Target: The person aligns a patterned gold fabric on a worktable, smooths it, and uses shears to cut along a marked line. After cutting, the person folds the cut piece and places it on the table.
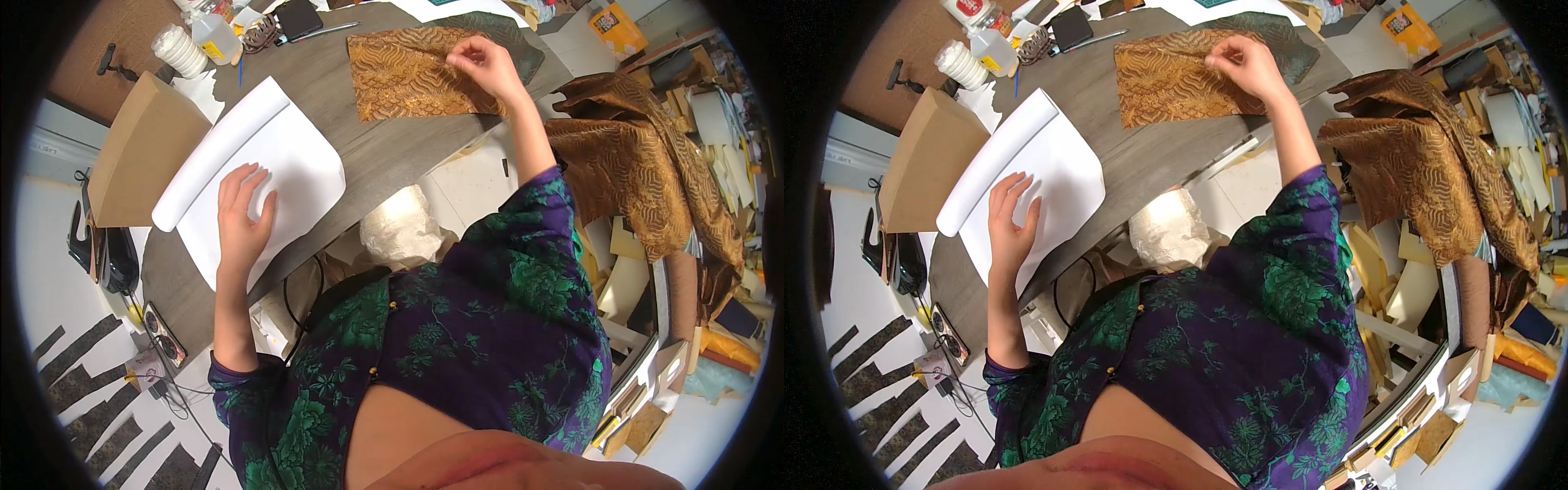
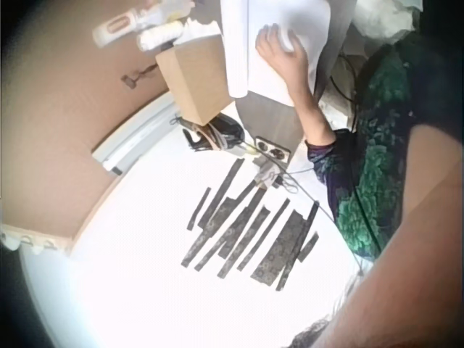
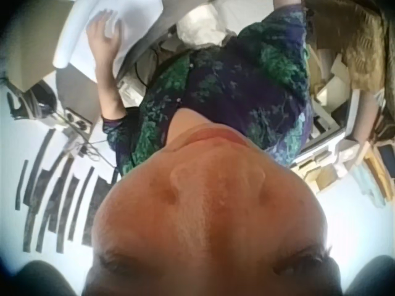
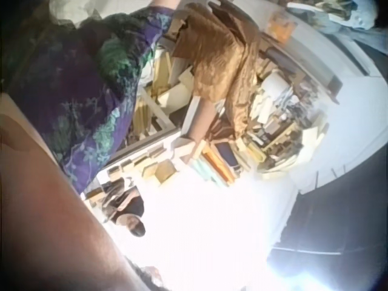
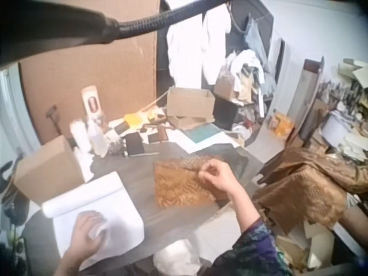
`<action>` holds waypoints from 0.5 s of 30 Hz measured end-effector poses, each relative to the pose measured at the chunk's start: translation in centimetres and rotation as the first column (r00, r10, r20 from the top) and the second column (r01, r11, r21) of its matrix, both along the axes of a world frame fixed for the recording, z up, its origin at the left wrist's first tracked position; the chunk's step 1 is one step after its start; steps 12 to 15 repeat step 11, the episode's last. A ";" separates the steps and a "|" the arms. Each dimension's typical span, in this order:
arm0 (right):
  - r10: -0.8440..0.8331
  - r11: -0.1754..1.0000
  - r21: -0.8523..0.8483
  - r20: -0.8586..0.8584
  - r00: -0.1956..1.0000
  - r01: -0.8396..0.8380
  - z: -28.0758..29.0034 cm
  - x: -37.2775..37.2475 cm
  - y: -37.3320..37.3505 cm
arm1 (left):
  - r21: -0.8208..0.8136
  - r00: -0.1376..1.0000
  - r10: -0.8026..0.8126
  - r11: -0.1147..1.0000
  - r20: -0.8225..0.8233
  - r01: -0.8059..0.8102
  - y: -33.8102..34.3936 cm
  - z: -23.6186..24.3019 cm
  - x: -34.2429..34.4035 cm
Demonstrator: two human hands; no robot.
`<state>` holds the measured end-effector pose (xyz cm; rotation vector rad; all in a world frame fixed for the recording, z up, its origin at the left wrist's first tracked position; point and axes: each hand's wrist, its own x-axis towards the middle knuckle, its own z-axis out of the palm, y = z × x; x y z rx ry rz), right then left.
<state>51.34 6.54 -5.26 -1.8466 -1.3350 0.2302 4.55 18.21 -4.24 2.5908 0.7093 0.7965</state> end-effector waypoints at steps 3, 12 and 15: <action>0.242 0.969 -0.159 0.453 0.858 -0.189 -0.1 -2.9 -3.6 | -0.092 0.997 -0.060 0.994 -0.052 0.055 -2.4 -0.4 -0.6; 0.072 0.984 -0.177 0.532 0.844 0.028 -3.0 -1.5 -1.9 | -0.231 0.968 -0.130 0.970 -0.213 0.080 -7.3 -1.7 -1.2; 0.072 0.984 -0.177 0.532 0.844 0.028 -3.0 -1.5 -1.9 | -0.231 0.968 -0.130 0.970 -0.213 0.080 -7.3 -1.7 -1.2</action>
